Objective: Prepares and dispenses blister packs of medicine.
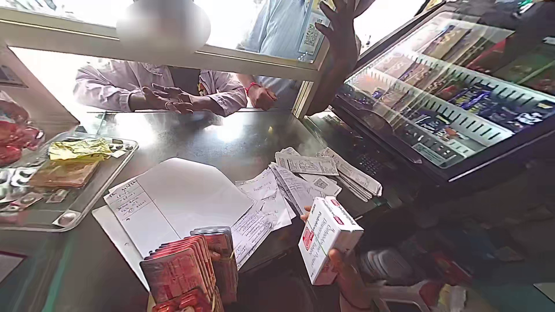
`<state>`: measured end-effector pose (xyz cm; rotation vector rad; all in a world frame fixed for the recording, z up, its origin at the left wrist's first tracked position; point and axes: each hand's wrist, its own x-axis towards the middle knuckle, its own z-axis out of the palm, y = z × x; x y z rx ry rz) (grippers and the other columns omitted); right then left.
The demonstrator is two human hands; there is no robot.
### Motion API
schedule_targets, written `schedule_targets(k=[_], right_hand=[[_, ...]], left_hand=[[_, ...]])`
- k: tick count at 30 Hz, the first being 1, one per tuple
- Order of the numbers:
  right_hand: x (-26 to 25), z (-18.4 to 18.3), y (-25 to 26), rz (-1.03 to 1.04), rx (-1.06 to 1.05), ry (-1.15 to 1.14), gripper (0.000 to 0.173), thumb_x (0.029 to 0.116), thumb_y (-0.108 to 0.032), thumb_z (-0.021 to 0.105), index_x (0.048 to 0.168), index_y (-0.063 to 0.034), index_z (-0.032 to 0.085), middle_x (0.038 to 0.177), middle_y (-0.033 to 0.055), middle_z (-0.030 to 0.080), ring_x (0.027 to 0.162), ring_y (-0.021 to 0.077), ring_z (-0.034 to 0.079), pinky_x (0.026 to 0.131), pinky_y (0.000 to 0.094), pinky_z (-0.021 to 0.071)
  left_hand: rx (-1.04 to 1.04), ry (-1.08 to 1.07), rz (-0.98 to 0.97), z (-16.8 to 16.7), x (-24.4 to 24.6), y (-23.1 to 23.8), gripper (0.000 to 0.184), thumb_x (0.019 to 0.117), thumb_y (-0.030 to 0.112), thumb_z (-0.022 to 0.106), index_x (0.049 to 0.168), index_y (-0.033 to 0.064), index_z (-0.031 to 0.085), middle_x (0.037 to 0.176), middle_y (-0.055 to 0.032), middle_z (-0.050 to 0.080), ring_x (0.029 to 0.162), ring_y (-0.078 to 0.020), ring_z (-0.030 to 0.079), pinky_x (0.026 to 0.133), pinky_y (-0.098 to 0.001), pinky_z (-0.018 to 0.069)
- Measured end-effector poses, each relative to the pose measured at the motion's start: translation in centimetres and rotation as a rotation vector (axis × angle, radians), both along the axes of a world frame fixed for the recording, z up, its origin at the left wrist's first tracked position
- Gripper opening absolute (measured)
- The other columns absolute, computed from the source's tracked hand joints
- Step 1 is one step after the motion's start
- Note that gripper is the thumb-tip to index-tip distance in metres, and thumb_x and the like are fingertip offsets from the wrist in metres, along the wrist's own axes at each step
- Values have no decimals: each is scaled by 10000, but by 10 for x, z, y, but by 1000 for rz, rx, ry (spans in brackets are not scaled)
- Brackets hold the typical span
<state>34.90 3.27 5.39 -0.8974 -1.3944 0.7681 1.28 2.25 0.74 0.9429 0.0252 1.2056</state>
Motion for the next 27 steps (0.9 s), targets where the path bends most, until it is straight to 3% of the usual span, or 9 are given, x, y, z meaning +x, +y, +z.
schedule_targets(k=[3, 7, 12, 16, 20, 22, 24, 26, 27], right_hand=[[21, 0, 36, 92, -127, -6, 695, 898, -673, 608, 1333, -132, 556, 1242, -62, 710, 1153, 31, 653, 1004, 245, 537], [48, -11, 53, 95, -334, 146, 768, 835, -717, 652, 1271, -98, 524, 1090, -74, 737, 1014, 19, 697, 894, 232, 583], [69, -3, 60, 73, -350, 150, 685, 854, -672, 658, 1276, -164, 475, 1090, -185, 714, 1026, -70, 667, 909, 155, 559], [83, 2, 70, 105, -330, 172, 497, 864, -632, 672, 1199, -281, 563, 1045, -219, 735, 996, -79, 681, 884, 154, 571], [81, 19, 58, 192, -208, 216, 259, 950, -459, 652, 1195, -376, 668, 1091, -259, 738, 1031, -125, 663, 930, 116, 543], [80, 35, 54, 235, -147, 132, 250, 975, -413, 634, 1225, -412, 646, 1133, -294, 714, 1069, -149, 637, 957, 98, 520], [82, 49, 65, 306, -93, -59, 343, 961, -428, 663, 1299, -424, 605, 1206, -308, 677, 1120, -153, 603, 984, 100, 497], [78, 63, 84, 328, -1, -389, 579, 956, -538, 641, 1464, -291, 514, 1370, -225, 602, 1234, -123, 531, 1067, 143, 450], [68, 70, 91, 323, 49, -536, 731, 955, -588, 611, 1511, -135, 471, 1404, -93, 595, 1246, -86, 524, 1076, 176, 444]], left_hand=[[-255, 275, 527, 39, 46, -6, 290, 860, 210, 770, 1132, 294, 718, 1008, 94, 775, 904, -2, 726, 811, -201, 602], [-286, 596, 821, 47, 52, 2, 357, 803, 280, 791, 1140, 337, 685, 1003, 150, 762, 882, 14, 716, 790, -202, 606], [-453, 391, 743, 57, 24, -5, 321, 818, 227, 777, 1134, 227, 726, 1004, -5, 767, 830, -68, 739, 706, -240, 624], [-516, 425, 787, 67, 17, 1, 251, 772, 208, 763, 1022, 207, 738, 888, -11, 762, 730, -60, 730, 622, -236, 616], [-270, 457, 975, 63, 35, -5, 379, 814, 211, 791, 1180, 237, 698, 1065, 36, 764, 935, -55, 732, 806, -239, 618], [-169, 389, 1024, 61, 48, -10, 391, 860, 189, 762, 1238, 237, 676, 1121, 54, 754, 1001, -51, 720, 862, -239, 606], [-65, 438, 1026, 59, 44, -8, 528, 890, 261, 761, 1385, 253, 577, 1277, 50, 697, 1111, -71, 685, 934, -249, 580], [-51, 602, 1028, 63, 33, 2, 805, 872, 394, 761, 1530, 272, 313, 1448, 27, 568, 1187, -100, 642, 949, -249, 566], [-102, 650, 1076, 65, 33, 8, 880, 849, 427, 765, 1543, 265, 250, 1405, 52, 579, 1122, -66, 663, 892, -222, 584]])
